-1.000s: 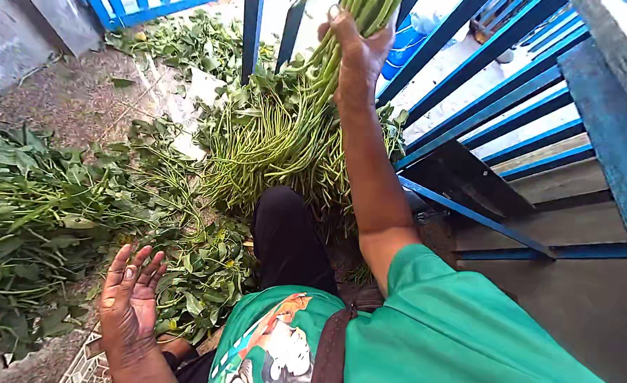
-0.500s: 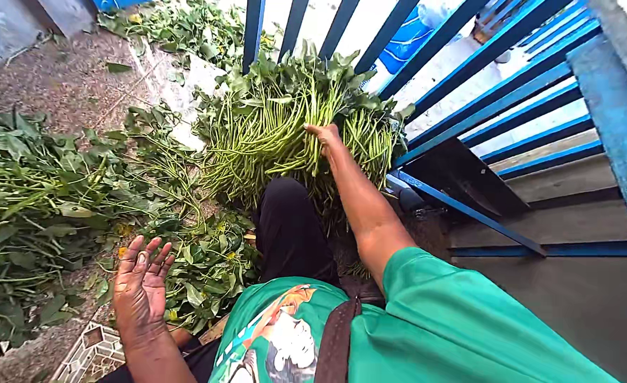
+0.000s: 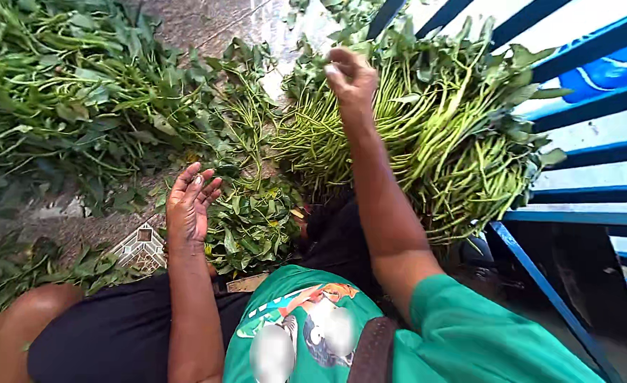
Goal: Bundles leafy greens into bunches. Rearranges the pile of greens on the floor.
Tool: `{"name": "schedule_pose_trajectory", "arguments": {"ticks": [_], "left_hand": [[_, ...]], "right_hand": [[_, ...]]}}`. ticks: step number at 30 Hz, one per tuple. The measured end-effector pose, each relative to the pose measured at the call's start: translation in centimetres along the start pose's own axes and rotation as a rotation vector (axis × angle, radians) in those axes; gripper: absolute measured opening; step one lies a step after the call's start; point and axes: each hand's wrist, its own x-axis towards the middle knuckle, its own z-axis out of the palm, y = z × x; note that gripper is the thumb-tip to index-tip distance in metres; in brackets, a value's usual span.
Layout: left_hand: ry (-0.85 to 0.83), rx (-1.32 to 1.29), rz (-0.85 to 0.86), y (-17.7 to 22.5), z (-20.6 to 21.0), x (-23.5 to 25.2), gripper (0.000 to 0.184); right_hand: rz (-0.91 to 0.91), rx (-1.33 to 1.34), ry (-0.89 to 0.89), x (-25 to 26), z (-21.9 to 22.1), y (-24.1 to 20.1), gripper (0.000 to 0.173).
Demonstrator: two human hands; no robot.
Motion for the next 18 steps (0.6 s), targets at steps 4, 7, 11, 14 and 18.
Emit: {"name": "schedule_pose_trajectory", "arguments": {"ticks": [4,7,11,14,18], "left_hand": [[0.053,0.020,-0.019,-0.1,-0.5,1.7,0.030],[0.120,-0.002,-0.031,-0.9,-1.7,3.3,0.029],[0.248,-0.026,-0.076,-3.3,-2.7,5.3,0.028],[0.263,-0.016,-0.133,-5.0,-3.0,6.2,0.029],[0.304,-0.035,-0.185,-6.1,-3.7,7.2,0.028]], "right_hand": [[0.670,0.492,-0.222,-0.6,14.4,7.0,0.042],[0.925,0.347,-0.416,-4.6,21.3,13.5,0.048],[0.880,-0.177,-0.624,-8.1,24.2,16.4,0.061],[0.916,-0.260,-0.603,-8.8,25.6,18.6,0.066],[1.124,0.111,-0.460,-8.5,27.5,19.7,0.045]]}}
